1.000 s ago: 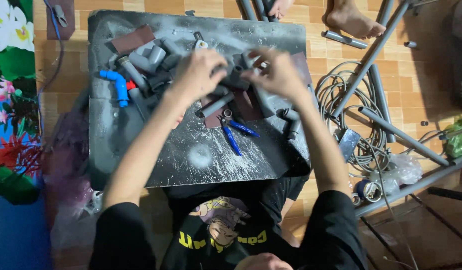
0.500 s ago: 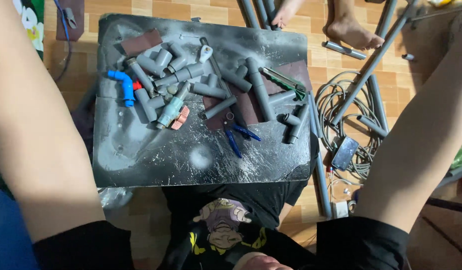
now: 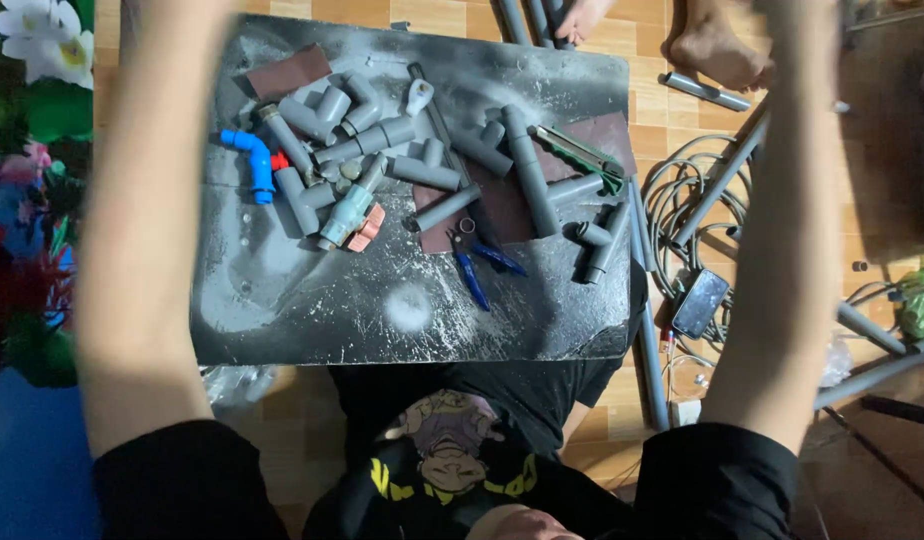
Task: Assembling small PVC pipe components and fittings using pliers and a ruler.
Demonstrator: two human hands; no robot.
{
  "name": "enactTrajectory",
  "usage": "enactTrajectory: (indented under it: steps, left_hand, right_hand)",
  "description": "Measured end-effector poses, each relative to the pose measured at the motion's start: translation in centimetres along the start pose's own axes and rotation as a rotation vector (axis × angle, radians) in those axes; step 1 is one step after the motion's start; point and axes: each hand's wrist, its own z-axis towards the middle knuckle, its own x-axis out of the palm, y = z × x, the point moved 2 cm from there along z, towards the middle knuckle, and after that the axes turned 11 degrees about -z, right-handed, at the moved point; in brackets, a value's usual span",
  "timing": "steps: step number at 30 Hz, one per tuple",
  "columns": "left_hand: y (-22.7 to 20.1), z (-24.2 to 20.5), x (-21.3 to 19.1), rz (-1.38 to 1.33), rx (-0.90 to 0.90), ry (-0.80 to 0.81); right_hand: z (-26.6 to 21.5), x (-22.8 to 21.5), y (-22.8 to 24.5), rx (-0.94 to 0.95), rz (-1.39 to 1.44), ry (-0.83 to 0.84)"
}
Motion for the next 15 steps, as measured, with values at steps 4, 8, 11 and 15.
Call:
enactTrajectory:
  steps: [4, 8, 11, 15]
  left_hand:
    - [-3.5, -0.7, 5.5, 0.058, 0.273, -0.009]
    - [-3.6, -1.3, 14.2, 0.033, 0.703, -0.085]
    - [-3.5, -1.3, 15.7, 0.089, 0.67, -0.095]
    - [-3.9, -2.4, 15.0, 0.004, 0.64, -0.069]
  right_hand:
    - [-2.4, -3.0, 14.7, -0.151, -0.024, 0.019]
    - [-5.5, -5.6, 25.6, -0.241, -0.028, 0.051]
    - [-6.2, -4.8, 26.7, -0.272, 0.055, -0.003]
    - [-7.0, -4.0, 27.1, -0.261, 0.044, -0.022]
